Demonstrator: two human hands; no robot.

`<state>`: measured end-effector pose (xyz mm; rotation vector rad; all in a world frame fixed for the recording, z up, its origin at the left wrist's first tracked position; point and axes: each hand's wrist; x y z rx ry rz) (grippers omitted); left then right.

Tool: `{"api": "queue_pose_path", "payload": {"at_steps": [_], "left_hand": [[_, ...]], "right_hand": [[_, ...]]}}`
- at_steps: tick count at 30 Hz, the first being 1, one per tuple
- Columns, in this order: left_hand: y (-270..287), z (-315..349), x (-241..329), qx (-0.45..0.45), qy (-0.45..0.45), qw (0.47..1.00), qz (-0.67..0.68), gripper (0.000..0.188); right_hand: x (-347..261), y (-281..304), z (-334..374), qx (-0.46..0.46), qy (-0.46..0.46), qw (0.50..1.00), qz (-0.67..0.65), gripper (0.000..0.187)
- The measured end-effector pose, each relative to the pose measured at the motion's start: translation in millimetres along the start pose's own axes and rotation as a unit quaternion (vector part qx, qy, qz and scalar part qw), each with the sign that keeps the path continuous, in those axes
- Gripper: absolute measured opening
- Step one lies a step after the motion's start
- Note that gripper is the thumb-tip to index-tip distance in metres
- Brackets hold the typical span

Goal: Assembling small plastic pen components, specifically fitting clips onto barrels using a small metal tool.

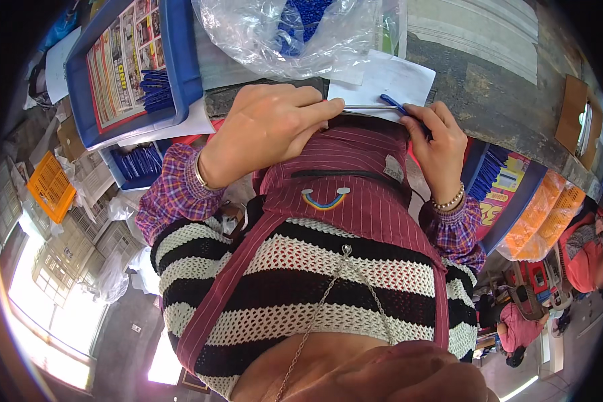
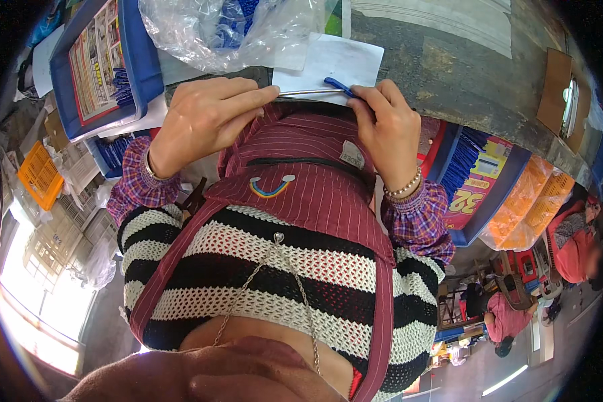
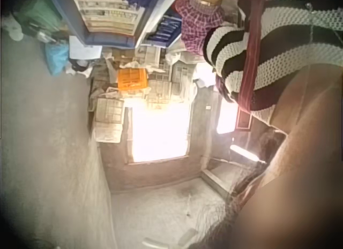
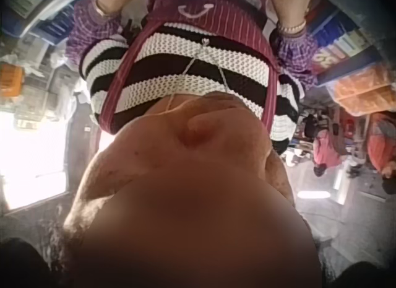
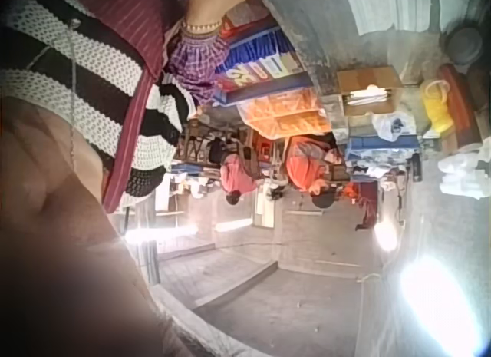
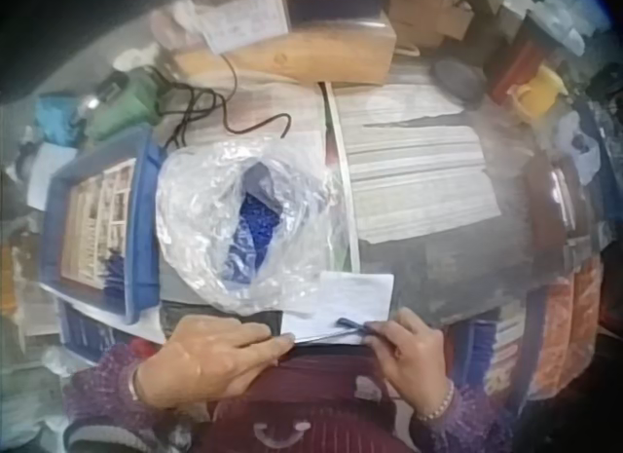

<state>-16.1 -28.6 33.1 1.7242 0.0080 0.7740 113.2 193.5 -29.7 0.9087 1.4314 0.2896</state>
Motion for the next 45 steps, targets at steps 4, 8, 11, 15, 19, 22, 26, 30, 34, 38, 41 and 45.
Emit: {"api": "queue_pose_path", "payload": {"at_steps": [4, 8, 11, 15, 19, 22, 26, 30, 34, 38, 41, 45], "left_hand": [[7, -9, 2, -0.029, -0.024, 0.999, -0.026, 0.031], [14, -19, 6, -0.067, -0.048, 0.995, -0.053, 0.029], [17, -28, 11, -0.094, -0.062, 0.991, -0.07, 0.028], [22, -39, 27, -0.109, -0.07, 0.986, -0.102, 0.027], [24, -43, 39, -0.13, -0.081, 0.975, -0.163, 0.026], [21, -43, 40, -0.114, -0.09, 0.975, -0.169, 0.025], [21, -40, 43, -0.099, -0.084, 0.978, -0.163, 0.025], [20, -35, 46, -0.076, -0.08, 0.986, -0.128, 0.027], [15, -25, 44, -0.051, -0.066, 0.989, -0.12, 0.028], [1, -6, 28, -0.013, -0.019, 0.996, -0.088, 0.023], [-6, 4, 19, 0.011, 0.014, 0.999, -0.048, 0.019], [-13, 9, 12, -0.004, 0.067, 0.998, 0.015, 0.02]], "right_hand": [[0, 0, 1, 0.001, 0.006, 1.0, 0.002, 0.012], [1, -1, 3, 0.005, 0.007, 1.0, -0.004, 0.012], [2, -2, 5, 0.007, 0.009, 1.0, -0.002, 0.012], [1, -5, 6, 0.016, 0.023, 1.0, 0.002, 0.013], [-3, -7, 8, 0.026, 0.026, 0.999, 0.005, 0.014], [-1, -9, 10, 0.033, 0.038, 0.999, 0.005, 0.015], [-1, -12, 11, 0.046, 0.054, 0.997, 0.008, 0.016], [0, -15, 15, 0.056, 0.075, 0.995, 0.029, 0.016], [0, -18, 16, 0.066, 0.09, 0.992, 0.05, 0.014], [1, -17, 16, 0.072, 0.083, 0.993, 0.051, 0.012], [5, -20, 17, 0.079, 0.075, 0.994, 0.028, 0.011], [9, -18, 14, 0.076, 0.061, 0.995, 0.025, 0.011]]}}
Point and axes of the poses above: each hand's wrist, its own z-axis away from the middle knuckle, its own y-axis out of the back of the hand, x = y × z, and after that the axes turned 12 degrees about x, right-handed
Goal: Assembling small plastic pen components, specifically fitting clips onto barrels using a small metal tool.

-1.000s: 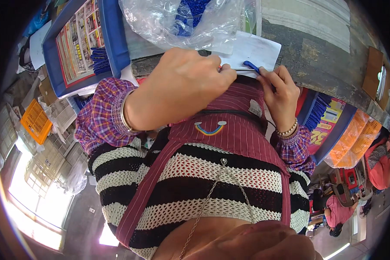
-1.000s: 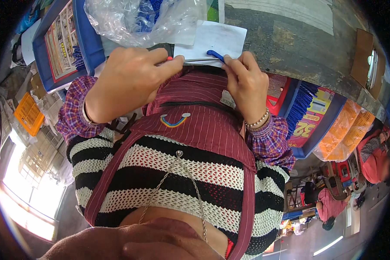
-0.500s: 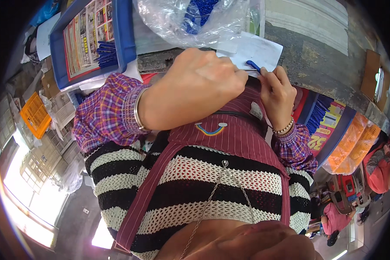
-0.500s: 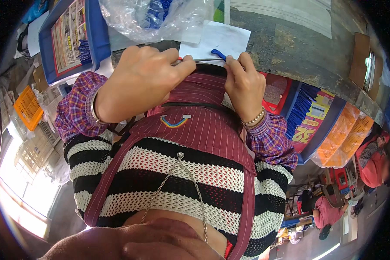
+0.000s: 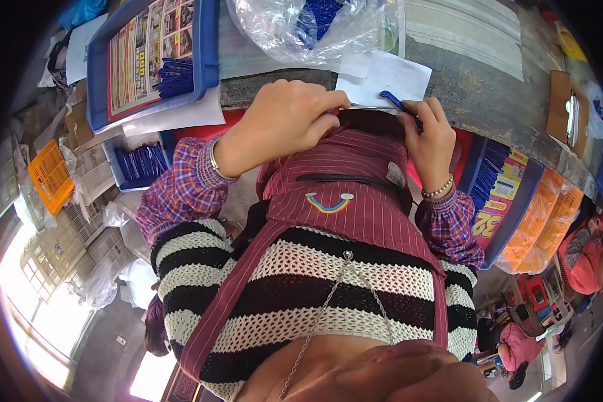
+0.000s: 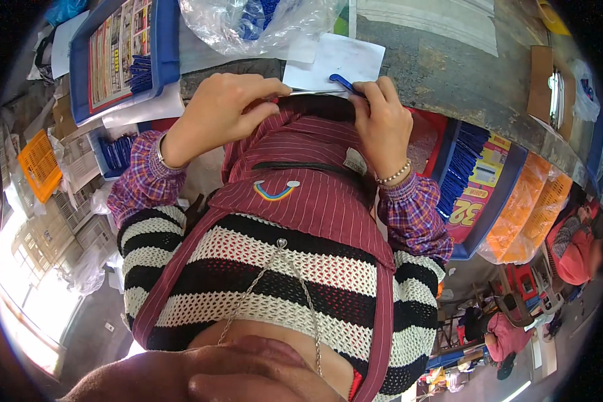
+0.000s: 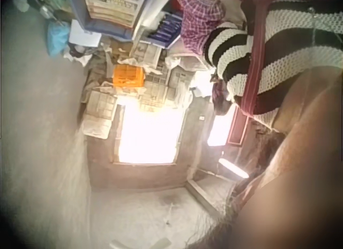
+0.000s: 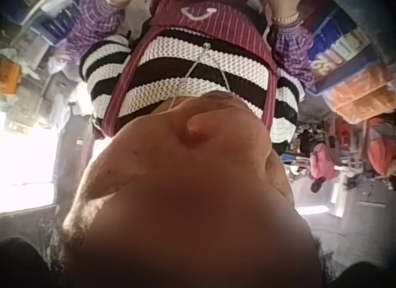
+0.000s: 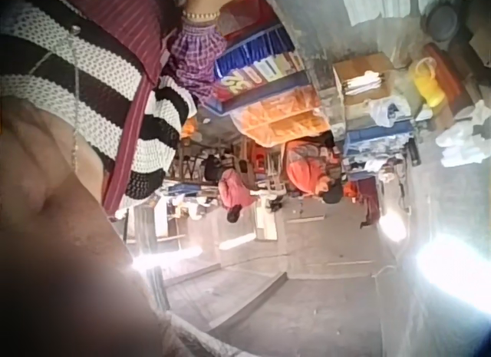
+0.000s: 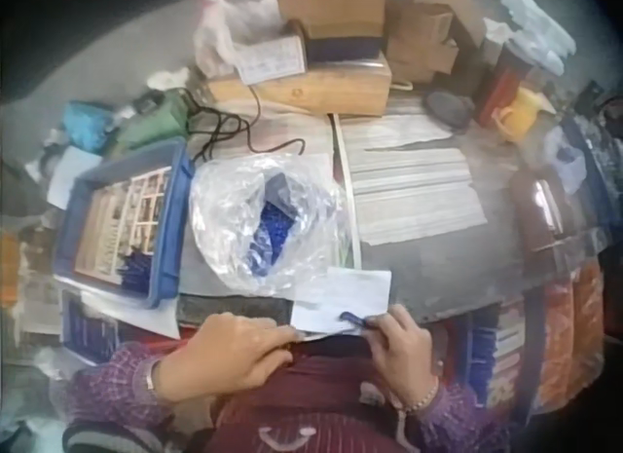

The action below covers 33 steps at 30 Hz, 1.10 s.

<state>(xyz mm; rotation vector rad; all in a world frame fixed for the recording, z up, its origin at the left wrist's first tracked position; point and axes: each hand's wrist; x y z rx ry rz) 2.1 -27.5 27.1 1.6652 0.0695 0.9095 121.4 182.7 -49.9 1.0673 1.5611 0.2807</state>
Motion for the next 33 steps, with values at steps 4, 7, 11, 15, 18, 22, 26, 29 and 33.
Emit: {"api": "queue_pose_path", "payload": {"at_steps": [4, 7, 11, 15, 18, 22, 26, 29, 33], "left_hand": [[-3, 8, -7, -0.009, 0.017, 0.999, 0.026, 0.023], [-4, 11, -11, -0.005, 0.041, 0.997, 0.069, 0.025], [-6, 11, -12, 0.023, 0.048, 0.99, 0.13, 0.028], [-11, 13, -10, 0.063, 0.024, 0.982, 0.175, 0.032], [-12, 15, -8, 0.055, 0.037, 0.981, 0.181, 0.034], [-23, 22, -8, 0.088, 0.069, 0.977, 0.182, 0.034], [-32, 33, -15, 0.074, 0.109, 0.968, 0.212, 0.034], [-53, 37, -30, 0.138, 0.067, 0.955, 0.254, 0.029], [-58, 37, -27, 0.103, 0.155, 0.912, 0.365, 0.025]], "right_hand": [[2, 0, 0, 0.0, -0.004, 1.0, -0.009, 0.012], [2, 0, 0, 0.004, -0.011, 1.0, -0.011, 0.013], [0, 2, -1, 0.003, -0.02, 1.0, -0.019, 0.015], [6, -4, -1, 0.033, -0.012, 0.999, -0.037, 0.016], [12, -6, -5, 0.042, -0.01, 0.998, -0.054, 0.016], [23, -10, -6, 0.05, 0.002, 0.996, -0.071, 0.017], [24, -10, -7, 0.044, -0.006, 0.996, -0.083, 0.017], [26, -11, -6, 0.036, -0.011, 0.993, -0.11, 0.017], [22, -9, -4, 0.037, -0.013, 0.991, -0.131, 0.018]]}}
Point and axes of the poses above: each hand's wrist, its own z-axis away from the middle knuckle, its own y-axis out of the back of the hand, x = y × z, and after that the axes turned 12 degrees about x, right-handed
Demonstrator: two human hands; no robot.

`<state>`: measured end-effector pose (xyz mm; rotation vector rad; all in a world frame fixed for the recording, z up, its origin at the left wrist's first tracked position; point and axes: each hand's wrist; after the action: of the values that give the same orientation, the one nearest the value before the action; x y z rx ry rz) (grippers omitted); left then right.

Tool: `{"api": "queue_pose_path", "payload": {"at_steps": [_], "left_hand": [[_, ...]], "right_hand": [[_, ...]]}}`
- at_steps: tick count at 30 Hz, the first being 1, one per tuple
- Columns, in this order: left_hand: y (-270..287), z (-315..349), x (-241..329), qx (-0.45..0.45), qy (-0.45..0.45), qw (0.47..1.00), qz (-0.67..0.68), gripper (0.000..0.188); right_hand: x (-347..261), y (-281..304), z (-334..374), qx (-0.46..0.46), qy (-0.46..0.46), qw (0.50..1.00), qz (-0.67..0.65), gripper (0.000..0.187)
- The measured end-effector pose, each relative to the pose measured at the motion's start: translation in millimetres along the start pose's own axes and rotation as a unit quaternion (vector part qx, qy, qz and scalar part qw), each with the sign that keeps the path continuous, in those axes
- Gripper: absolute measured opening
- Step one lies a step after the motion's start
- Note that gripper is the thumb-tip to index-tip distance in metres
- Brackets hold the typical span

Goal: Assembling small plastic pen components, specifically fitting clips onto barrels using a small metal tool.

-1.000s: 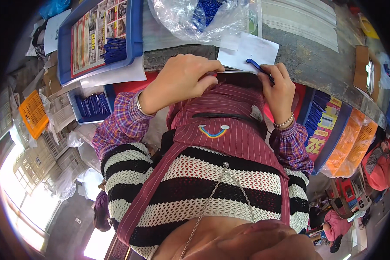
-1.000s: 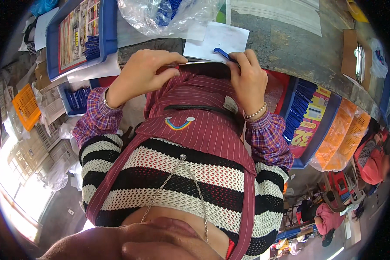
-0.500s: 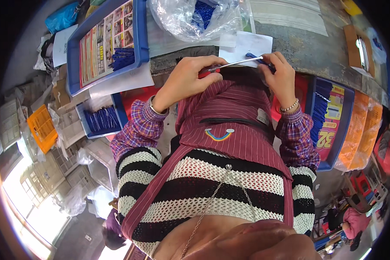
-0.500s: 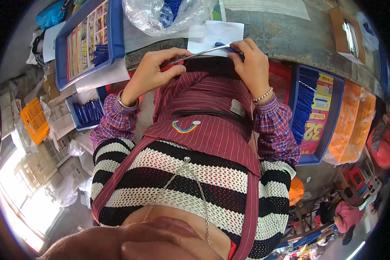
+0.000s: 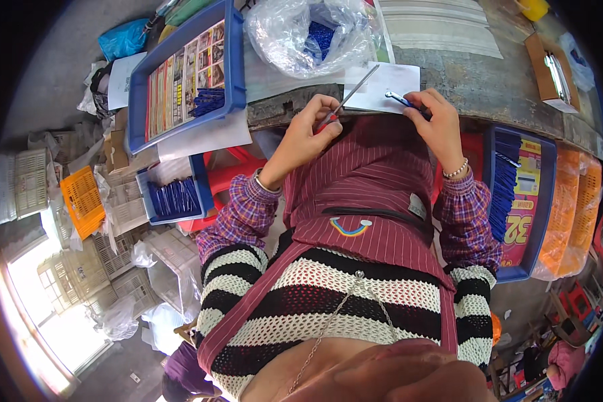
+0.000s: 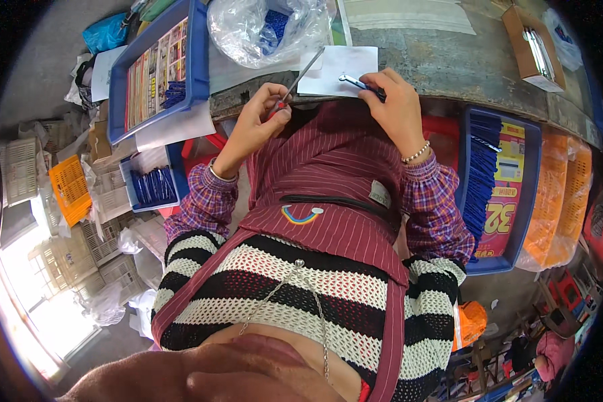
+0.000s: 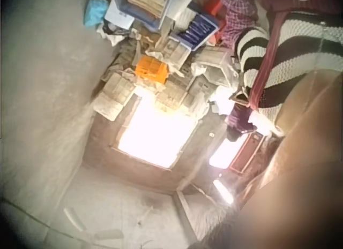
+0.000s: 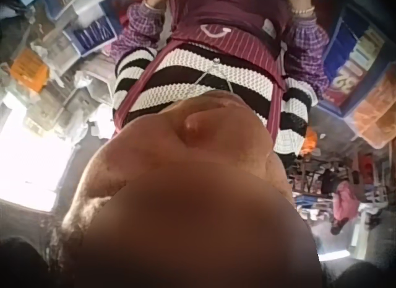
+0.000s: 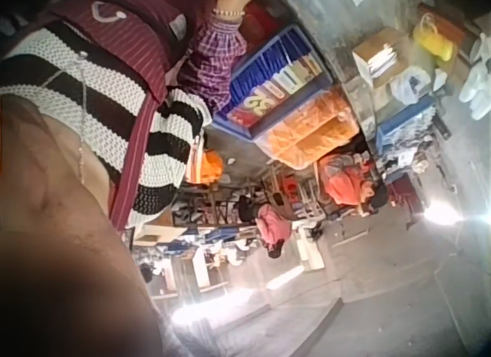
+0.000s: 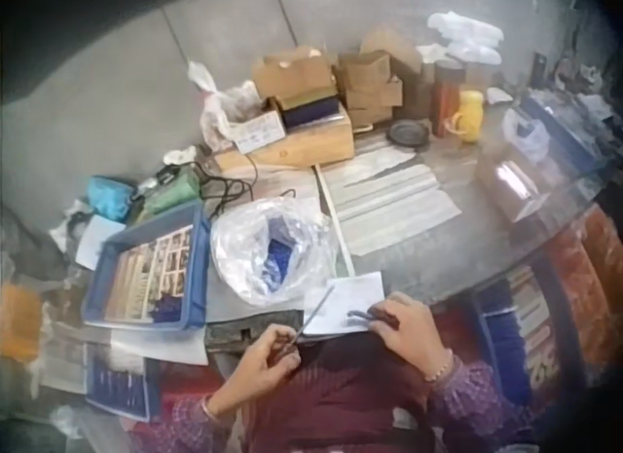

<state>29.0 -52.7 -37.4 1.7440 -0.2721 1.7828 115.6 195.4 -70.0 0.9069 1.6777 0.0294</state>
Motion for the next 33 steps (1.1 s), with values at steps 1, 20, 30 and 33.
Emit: {"api": "queue_pose_path", "payload": {"at_steps": [1, 20, 30, 33], "left_hand": [[-2, 0, 0, -0.003, 0.026, 0.999, 0.035, 0.024], [-36, -41, 8, -0.099, 0.0, 0.987, 0.125, 0.027], [-26, -17, 28, -0.172, -0.028, 0.975, 0.135, 0.028], [-24, -17, 27, -0.168, -0.021, 0.98, 0.108, 0.028]], "right_hand": [[-3, 1, 0, 0.005, 0.001, 1.0, -0.005, 0.018], [-30, 2, 57, -0.057, -0.102, 0.988, -0.097, 0.014], [-43, -21, 72, -0.136, -0.062, 0.983, -0.111, 0.022], [-48, -22, 72, -0.154, -0.09, 0.978, -0.11, 0.022]]}}
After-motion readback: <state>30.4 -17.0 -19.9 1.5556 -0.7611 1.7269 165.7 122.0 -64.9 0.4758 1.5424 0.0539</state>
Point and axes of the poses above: each hand's wrist, its own z-axis away from the middle knuckle, its own y-axis out of the back of the hand, x = y × z, and after that the axes turned 12 degrees about x, right-handed
